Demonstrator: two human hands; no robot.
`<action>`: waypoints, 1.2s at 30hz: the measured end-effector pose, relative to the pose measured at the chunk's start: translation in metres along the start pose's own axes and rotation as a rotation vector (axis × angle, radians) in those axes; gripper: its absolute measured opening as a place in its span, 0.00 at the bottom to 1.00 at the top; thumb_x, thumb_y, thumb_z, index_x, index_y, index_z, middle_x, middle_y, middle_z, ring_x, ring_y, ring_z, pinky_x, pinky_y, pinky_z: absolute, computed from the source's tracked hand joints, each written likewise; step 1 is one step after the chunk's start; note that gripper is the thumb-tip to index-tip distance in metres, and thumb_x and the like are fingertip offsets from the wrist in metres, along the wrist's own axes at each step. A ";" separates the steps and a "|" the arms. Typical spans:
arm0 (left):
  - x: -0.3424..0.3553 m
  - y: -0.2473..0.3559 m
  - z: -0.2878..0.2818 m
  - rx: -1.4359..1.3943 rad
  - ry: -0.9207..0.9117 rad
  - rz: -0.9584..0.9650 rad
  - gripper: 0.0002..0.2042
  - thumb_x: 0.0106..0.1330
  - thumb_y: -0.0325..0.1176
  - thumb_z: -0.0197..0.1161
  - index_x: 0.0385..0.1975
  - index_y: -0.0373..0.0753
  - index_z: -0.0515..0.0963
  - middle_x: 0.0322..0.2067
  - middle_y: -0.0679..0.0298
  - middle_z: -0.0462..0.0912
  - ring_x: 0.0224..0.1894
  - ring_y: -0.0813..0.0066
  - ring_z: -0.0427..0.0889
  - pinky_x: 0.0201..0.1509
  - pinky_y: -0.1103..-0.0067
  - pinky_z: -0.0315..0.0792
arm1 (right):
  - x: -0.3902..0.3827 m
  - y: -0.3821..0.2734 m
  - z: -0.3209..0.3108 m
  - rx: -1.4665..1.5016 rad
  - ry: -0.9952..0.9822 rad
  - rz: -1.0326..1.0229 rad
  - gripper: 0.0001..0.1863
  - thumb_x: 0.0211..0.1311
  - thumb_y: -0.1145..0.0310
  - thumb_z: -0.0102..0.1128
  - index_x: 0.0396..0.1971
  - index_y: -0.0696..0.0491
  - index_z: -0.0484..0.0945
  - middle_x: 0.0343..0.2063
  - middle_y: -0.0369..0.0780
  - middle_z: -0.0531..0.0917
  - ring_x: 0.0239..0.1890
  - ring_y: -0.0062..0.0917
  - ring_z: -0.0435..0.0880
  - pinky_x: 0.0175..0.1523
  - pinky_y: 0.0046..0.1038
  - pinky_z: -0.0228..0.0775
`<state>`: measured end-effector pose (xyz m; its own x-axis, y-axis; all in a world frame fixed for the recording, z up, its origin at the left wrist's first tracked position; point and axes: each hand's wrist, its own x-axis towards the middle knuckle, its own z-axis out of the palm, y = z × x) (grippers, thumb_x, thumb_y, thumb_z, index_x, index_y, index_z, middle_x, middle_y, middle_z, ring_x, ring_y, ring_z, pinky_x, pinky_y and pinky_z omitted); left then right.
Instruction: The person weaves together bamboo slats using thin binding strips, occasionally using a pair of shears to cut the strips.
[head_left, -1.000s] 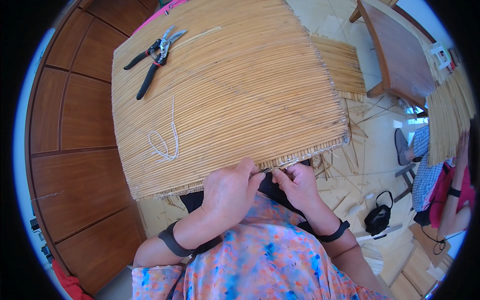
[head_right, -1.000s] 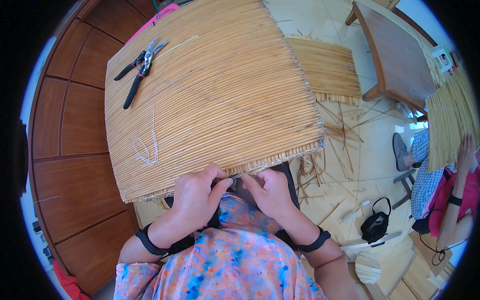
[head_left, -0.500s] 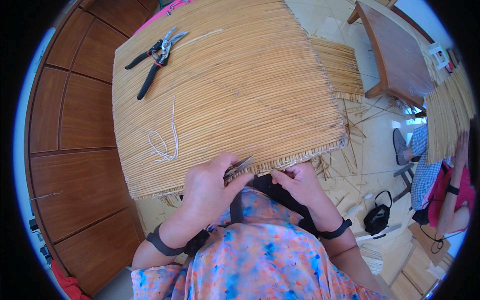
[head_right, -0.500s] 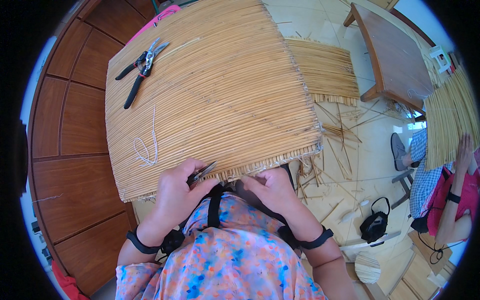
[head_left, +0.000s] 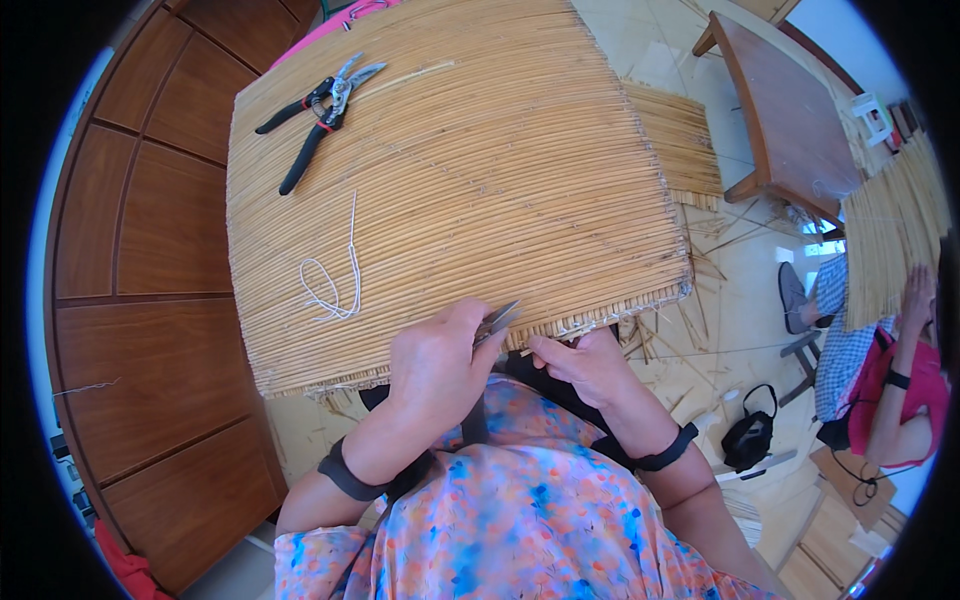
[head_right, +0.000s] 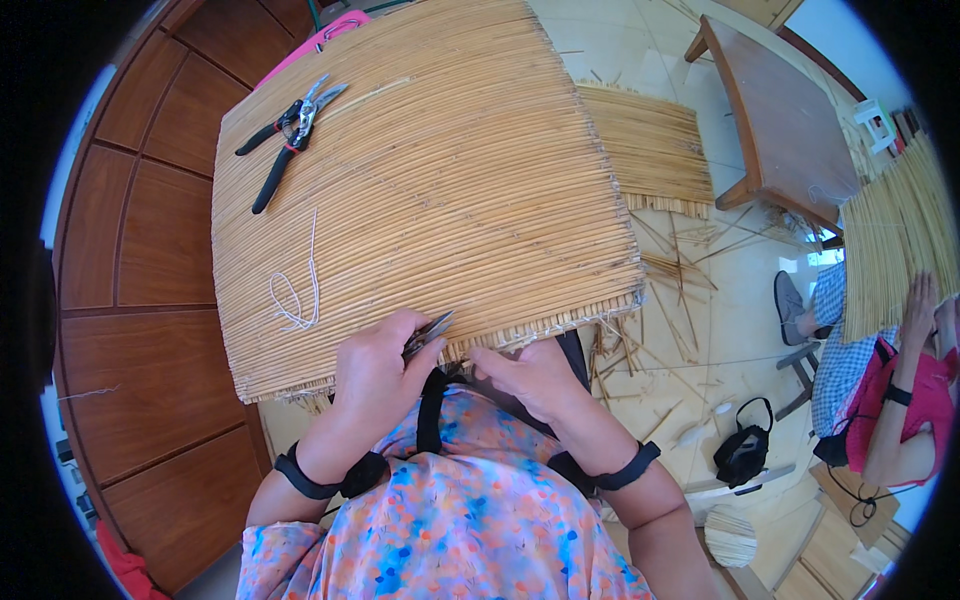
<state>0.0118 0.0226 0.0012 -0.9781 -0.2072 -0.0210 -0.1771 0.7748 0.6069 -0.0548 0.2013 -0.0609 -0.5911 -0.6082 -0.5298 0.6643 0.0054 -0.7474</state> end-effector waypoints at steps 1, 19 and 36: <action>0.001 0.000 0.000 0.015 -0.004 0.005 0.09 0.59 0.32 0.68 0.35 0.35 0.78 0.28 0.52 0.83 0.30 0.52 0.83 0.32 0.67 0.75 | 0.001 0.000 -0.002 -0.012 -0.026 -0.024 0.12 0.60 0.70 0.66 0.43 0.55 0.79 0.28 0.33 0.81 0.27 0.13 0.78 0.27 0.14 0.67; -0.005 0.014 -0.023 0.102 -0.273 0.087 0.10 0.62 0.37 0.64 0.33 0.37 0.73 0.25 0.55 0.82 0.24 0.55 0.82 0.26 0.62 0.74 | -0.003 -0.008 -0.008 -0.217 -0.114 0.057 0.21 0.57 0.79 0.64 0.52 0.58 0.76 0.42 0.36 0.81 0.42 0.18 0.79 0.46 0.24 0.75; 0.001 0.020 -0.010 0.094 -0.323 0.026 0.09 0.65 0.38 0.62 0.33 0.38 0.77 0.24 0.53 0.82 0.28 0.51 0.83 0.32 0.62 0.75 | -0.010 -0.001 -0.007 -0.345 -0.076 -0.167 0.18 0.58 0.77 0.62 0.50 0.59 0.76 0.33 0.34 0.82 0.32 0.17 0.78 0.34 0.23 0.73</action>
<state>0.0079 0.0319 0.0216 -0.9639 0.0015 -0.2662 -0.1465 0.8322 0.5348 -0.0531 0.2129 -0.0573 -0.6337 -0.6804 -0.3681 0.3613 0.1605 -0.9185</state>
